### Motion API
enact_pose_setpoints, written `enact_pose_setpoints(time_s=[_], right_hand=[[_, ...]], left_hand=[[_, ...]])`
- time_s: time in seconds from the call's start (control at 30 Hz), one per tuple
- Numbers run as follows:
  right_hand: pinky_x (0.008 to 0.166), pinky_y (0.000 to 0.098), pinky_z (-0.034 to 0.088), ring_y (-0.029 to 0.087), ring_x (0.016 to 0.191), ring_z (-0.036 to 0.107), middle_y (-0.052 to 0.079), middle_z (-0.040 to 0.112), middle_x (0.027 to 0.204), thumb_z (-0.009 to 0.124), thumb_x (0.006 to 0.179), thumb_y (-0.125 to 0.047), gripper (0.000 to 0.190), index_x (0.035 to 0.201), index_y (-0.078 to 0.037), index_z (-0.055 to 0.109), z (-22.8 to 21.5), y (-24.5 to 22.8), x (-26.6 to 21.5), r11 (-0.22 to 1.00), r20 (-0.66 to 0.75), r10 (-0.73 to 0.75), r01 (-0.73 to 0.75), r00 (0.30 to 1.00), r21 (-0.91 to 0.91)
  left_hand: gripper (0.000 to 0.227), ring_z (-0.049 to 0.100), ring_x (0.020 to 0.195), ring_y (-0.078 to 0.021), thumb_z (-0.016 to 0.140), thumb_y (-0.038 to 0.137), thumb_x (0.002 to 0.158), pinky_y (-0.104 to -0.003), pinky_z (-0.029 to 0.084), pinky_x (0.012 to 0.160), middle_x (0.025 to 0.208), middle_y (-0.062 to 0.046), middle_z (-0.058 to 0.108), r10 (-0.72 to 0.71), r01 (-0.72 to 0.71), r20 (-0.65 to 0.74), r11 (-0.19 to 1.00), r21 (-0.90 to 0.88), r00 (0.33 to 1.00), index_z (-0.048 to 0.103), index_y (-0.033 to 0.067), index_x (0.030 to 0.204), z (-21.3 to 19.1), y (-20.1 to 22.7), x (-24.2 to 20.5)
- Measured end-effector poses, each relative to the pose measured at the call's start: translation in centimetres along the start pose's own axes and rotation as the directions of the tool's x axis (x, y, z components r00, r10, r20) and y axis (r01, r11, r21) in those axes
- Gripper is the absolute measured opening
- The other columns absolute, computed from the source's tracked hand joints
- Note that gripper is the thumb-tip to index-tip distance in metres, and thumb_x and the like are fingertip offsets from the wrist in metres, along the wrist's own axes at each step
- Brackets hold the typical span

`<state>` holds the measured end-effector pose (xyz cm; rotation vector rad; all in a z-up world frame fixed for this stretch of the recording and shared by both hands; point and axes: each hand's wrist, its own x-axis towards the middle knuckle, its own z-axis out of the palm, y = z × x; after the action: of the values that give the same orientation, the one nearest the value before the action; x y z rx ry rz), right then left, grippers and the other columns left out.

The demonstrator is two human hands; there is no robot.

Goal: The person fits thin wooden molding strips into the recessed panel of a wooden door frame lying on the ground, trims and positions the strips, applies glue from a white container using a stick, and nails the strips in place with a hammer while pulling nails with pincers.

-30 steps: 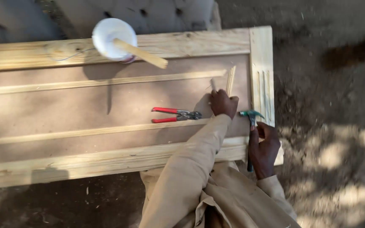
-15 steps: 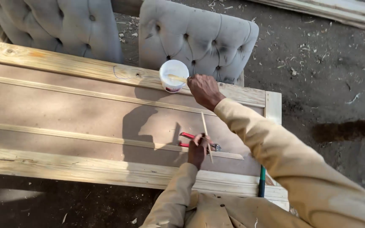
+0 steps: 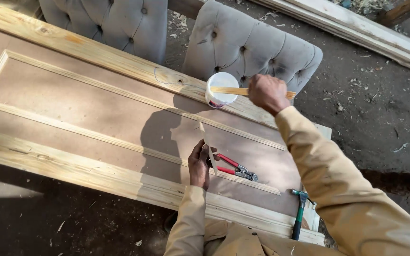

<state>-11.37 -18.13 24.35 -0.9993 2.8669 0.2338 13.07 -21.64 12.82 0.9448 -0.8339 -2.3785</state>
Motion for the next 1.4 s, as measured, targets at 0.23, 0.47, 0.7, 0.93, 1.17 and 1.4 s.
enact_pose_setpoints(time_s=[0.23,0.47,0.7,0.93,1.17,1.4], right_hand=[[0.067,0.0442,0.049,0.028,0.064,0.066,0.012,0.067,0.072,0.053,0.079,-0.019,0.022,0.088,-0.008,0.069,-3.6,2.3,-4.3,0.904,0.139,0.053,-0.107,0.989,0.413],[0.08,0.0446,0.048,0.035,0.089,0.062,0.014,0.066,0.091,0.054,0.079,-0.026,0.025,0.096,-0.012,0.067,0.3,2.6,-1.8,0.977,0.127,0.053,-0.077,0.99,0.197],[0.048,0.0371,0.049,0.03,0.053,0.064,0.01,0.061,0.052,0.056,0.065,-0.017,0.01,0.058,-0.013,0.062,7.1,1.5,3.8,0.991,-0.124,-0.131,0.126,0.984,-0.046],[0.051,0.0466,0.05,0.038,0.066,0.065,0.019,0.063,0.065,0.057,0.073,-0.022,0.02,0.074,-0.003,0.063,5.4,-0.2,2.1,0.982,0.088,-0.017,0.0,0.996,0.191],[0.043,0.0334,0.051,0.023,0.047,0.06,0.017,0.061,0.061,0.046,0.077,-0.014,0.026,0.083,0.003,0.065,2.7,1.4,-1.9,0.638,0.43,0.128,-0.407,0.894,0.654],[0.044,0.0316,0.049,0.021,0.049,0.055,0.017,0.057,0.062,0.051,0.08,-0.022,0.033,0.097,0.003,0.064,1.6,3.3,-7.5,0.433,0.377,0.078,-0.372,0.923,0.821]], left_hand=[[0.031,0.061,0.052,-0.0174,0.054,0.019,0.086,-0.02,0.04,0.036,0.081,-0.014,0.063,0.012,-0.002,0.059,0.987,-0.161,0.998,0.055,0.0032,0.113,0.7,1.2,0.3],[0.032,0.056,0.047,-0.0185,0.054,0.021,0.086,-0.022,0.035,0.039,0.079,-0.016,0.063,-0.013,0.024,0.071,0.988,-0.154,0.997,0.057,0.0061,0.114,0.7,0.7,1.6],[0.037,0.053,0.044,-0.0211,0.05,0.02,0.086,-0.024,0.033,0.038,0.08,-0.019,0.061,-0.035,0.042,0.041,0.983,-0.18,0.999,0.054,0.0037,0.118,-0.3,1.1,0.5],[0.032,0.058,0.05,-0.0217,0.053,0.018,0.086,-0.022,0.037,0.041,0.08,-0.019,0.063,-0.043,0.051,0.046,0.977,-0.207,0.998,0.056,0.0062,0.116,-1.1,0.8,1.1],[0.03,0.06,0.057,-0.0208,0.054,0.019,0.087,-0.019,0.036,0.039,0.081,-0.018,0.063,-0.029,0.052,0.075,0.947,-0.317,0.997,0.057,0.0066,0.114,-0.8,0.6,2.0],[0.035,0.062,0.066,-0.02,0.052,0.019,0.087,-0.018,0.042,0.044,0.088,-0.017,0.062,-0.015,0.073,0.174,0.939,-0.335,0.985,0.053,0.0061,0.12,-0.3,0.6,3.6]])
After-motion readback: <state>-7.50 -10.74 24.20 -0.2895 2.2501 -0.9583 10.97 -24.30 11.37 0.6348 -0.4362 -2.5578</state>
